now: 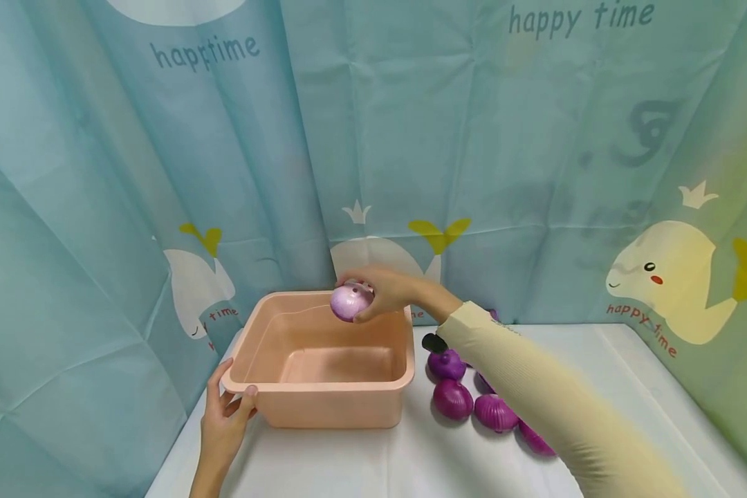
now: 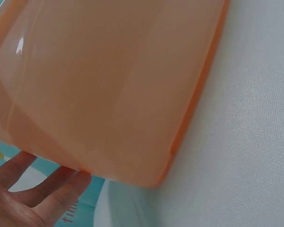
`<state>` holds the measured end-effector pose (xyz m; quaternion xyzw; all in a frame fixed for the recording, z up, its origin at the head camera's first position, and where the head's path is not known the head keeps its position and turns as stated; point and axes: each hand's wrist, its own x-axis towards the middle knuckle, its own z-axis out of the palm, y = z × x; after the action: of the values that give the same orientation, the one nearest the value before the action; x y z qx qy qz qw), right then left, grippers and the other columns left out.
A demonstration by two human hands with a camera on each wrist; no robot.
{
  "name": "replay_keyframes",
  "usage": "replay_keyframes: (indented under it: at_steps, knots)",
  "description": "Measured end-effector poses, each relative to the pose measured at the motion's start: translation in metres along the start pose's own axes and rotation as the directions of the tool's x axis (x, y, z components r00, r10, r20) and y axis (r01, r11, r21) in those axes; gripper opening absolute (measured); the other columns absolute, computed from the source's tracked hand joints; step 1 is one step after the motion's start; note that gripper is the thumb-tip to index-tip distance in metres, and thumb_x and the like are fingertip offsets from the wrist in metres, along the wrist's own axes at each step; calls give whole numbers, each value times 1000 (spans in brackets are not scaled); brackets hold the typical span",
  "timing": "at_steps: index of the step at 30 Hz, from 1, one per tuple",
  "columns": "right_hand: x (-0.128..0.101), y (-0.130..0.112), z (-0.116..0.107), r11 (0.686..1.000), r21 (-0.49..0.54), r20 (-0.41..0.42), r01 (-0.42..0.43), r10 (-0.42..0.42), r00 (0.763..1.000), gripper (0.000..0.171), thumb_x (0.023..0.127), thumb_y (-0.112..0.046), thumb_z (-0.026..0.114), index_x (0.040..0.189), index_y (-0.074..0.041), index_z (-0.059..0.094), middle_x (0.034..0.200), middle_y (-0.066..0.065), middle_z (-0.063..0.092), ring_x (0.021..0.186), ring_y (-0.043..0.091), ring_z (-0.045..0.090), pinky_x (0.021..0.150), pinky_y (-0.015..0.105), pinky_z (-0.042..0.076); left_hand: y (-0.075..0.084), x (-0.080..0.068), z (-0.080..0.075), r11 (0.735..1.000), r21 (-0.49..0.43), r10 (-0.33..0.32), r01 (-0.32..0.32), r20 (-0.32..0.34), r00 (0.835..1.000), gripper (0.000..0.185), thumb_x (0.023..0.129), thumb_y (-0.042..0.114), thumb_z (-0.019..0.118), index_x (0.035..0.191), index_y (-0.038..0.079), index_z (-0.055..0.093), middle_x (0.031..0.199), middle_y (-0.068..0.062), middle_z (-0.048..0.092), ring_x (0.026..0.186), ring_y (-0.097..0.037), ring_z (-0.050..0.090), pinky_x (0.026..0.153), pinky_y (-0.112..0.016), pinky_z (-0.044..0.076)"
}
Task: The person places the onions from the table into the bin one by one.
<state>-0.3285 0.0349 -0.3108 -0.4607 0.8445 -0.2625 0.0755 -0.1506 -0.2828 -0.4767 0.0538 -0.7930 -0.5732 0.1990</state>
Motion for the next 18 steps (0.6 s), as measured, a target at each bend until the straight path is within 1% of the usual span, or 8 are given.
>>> replay_keyframes:
  at_steps: [8, 10, 14, 18]
  knots:
    - [23, -12, 11, 999, 20, 40, -29, 28, 999, 57, 82, -17, 84, 134, -17, 58, 126, 3, 61, 111, 17, 57, 96, 28, 48, 1, 1, 0, 1000, -10, 6, -6, 1, 1000, 72, 103, 18, 65, 162, 26, 25, 146, -30, 50, 92, 4, 64, 74, -24, 59]
    - [28, -15, 14, 999, 11, 51, -31, 31, 998, 58, 83, -16, 84, 134, -18, 58, 126, 2, 62, 110, 17, 57, 96, 28, 48, 2, 2, 0, 1000, -11, 5, -5, 2, 1000, 72, 102, 17, 65, 162, 26, 25, 146, -31, 49, 92, 4, 64, 74, -23, 59]
    - [34, -18, 20, 999, -24, 90, -27, 29, 996, 58, 84, -17, 83, 136, -18, 56, 124, 5, 63, 107, 18, 57, 94, 28, 49, 1, 1, -1, 1000, -15, -2, 2, 2, 1000, 73, 102, 17, 65, 162, 25, 25, 145, -31, 50, 91, 4, 64, 73, -23, 59]
    - [35, -18, 25, 997, -53, 110, -59, 65, 992, 59, 85, -21, 83, 137, -22, 55, 123, 6, 62, 106, 20, 57, 92, 29, 49, 1, 1, -1, 1000, -26, 7, -7, 12, 1000, 72, 103, 16, 64, 162, 25, 24, 146, -32, 49, 93, 4, 64, 74, -23, 59]
